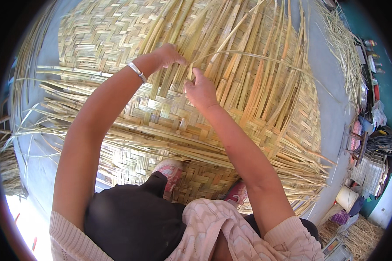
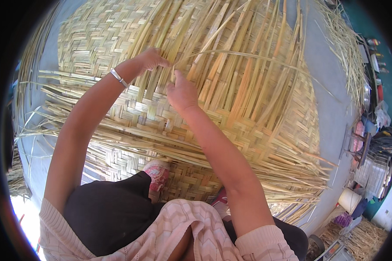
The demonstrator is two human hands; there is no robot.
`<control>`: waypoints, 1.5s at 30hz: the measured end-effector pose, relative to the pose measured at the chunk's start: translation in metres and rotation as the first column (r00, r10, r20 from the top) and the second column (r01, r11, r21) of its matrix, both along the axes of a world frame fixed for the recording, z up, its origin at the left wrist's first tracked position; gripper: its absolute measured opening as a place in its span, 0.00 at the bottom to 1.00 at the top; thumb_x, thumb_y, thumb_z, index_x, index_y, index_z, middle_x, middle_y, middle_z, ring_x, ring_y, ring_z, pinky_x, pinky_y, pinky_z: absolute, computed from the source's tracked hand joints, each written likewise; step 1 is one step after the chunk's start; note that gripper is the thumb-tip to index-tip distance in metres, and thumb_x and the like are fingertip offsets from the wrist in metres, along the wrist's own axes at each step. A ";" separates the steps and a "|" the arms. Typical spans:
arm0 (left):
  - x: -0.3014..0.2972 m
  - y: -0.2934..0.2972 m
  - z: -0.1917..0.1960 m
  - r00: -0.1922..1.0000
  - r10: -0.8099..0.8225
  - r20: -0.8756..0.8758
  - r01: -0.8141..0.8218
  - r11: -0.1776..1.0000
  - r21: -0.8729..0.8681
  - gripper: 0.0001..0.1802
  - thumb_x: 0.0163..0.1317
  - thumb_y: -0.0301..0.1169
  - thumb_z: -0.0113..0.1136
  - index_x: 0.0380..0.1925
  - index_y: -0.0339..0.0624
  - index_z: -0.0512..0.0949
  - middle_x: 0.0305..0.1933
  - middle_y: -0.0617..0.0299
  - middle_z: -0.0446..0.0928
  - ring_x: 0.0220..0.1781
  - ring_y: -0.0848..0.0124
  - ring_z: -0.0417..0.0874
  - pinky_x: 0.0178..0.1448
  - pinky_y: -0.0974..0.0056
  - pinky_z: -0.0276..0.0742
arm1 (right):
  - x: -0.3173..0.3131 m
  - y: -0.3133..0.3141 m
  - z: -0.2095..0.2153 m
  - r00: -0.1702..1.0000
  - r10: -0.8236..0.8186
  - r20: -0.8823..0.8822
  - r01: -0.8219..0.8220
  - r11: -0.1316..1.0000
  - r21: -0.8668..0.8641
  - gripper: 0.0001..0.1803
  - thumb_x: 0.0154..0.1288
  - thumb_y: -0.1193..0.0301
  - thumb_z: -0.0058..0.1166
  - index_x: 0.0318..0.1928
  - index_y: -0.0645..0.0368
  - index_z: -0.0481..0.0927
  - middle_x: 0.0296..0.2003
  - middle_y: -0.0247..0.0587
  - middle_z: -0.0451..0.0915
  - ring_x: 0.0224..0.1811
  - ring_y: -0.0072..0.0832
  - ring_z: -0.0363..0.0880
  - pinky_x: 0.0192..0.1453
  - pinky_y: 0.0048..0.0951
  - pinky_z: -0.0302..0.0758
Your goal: The person weaves a large flat mat by hand, interlacing long dried plant strips in an over-under pattern. They repeatedly pull new strips through the existing weave and press them down to tighten the structure.
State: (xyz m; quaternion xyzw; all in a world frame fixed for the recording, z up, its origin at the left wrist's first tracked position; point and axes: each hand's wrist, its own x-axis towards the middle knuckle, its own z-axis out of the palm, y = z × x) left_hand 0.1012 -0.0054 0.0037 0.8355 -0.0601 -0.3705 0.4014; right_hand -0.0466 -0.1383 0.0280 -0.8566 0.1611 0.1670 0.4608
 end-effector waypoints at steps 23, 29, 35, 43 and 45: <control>-0.023 0.038 0.015 0.883 -0.048 -0.466 -0.243 0.803 -0.544 0.20 0.61 0.31 0.62 0.52 0.38 0.74 0.49 0.60 0.79 0.51 0.72 0.79 0.58 0.66 0.74 | 0.008 0.002 -0.013 0.965 0.256 0.057 -0.246 0.957 -0.152 0.15 0.65 0.66 0.50 0.49 0.56 0.76 0.35 0.49 0.82 0.38 0.44 0.81 0.44 0.41 0.75; -0.021 0.060 0.017 0.836 0.109 -0.538 -0.529 0.421 -0.737 0.22 0.63 0.30 0.58 0.58 0.44 0.72 0.52 0.56 0.77 0.51 0.69 0.78 0.58 0.61 0.74 | 0.010 -0.004 -0.011 0.964 0.240 -0.118 -0.240 0.971 0.009 0.16 0.64 0.64 0.52 0.49 0.57 0.78 0.37 0.47 0.83 0.39 0.38 0.83 0.45 0.36 0.75; -0.021 0.119 0.021 0.635 0.438 -0.637 -0.731 0.074 -0.678 0.25 0.59 0.30 0.64 0.56 0.40 0.71 0.35 0.61 0.74 0.37 0.71 0.75 0.51 0.61 0.76 | 0.005 0.003 -0.020 0.982 0.191 -0.012 -0.191 0.980 -0.048 0.16 0.64 0.69 0.50 0.51 0.59 0.77 0.46 0.46 0.83 0.47 0.39 0.81 0.52 0.35 0.75; -0.024 0.205 0.048 0.810 0.551 -0.198 -0.583 0.723 -0.372 0.27 0.59 0.32 0.66 0.56 0.36 0.70 0.27 0.73 0.68 0.20 0.83 0.64 0.27 0.75 0.67 | -0.020 0.011 -0.020 0.982 0.031 0.186 -0.045 0.997 0.070 0.18 0.62 0.78 0.47 0.54 0.62 0.75 0.51 0.50 0.80 0.54 0.43 0.78 0.59 0.35 0.73; -0.007 0.224 0.053 0.758 0.649 -0.065 -0.627 0.698 -0.347 0.17 0.59 0.32 0.66 0.45 0.37 0.75 0.21 0.74 0.65 0.14 0.84 0.57 0.18 0.77 0.56 | -0.027 0.017 -0.021 0.959 0.082 0.272 -0.070 0.996 -0.055 0.20 0.59 0.79 0.48 0.54 0.62 0.74 0.50 0.49 0.80 0.55 0.43 0.77 0.59 0.36 0.73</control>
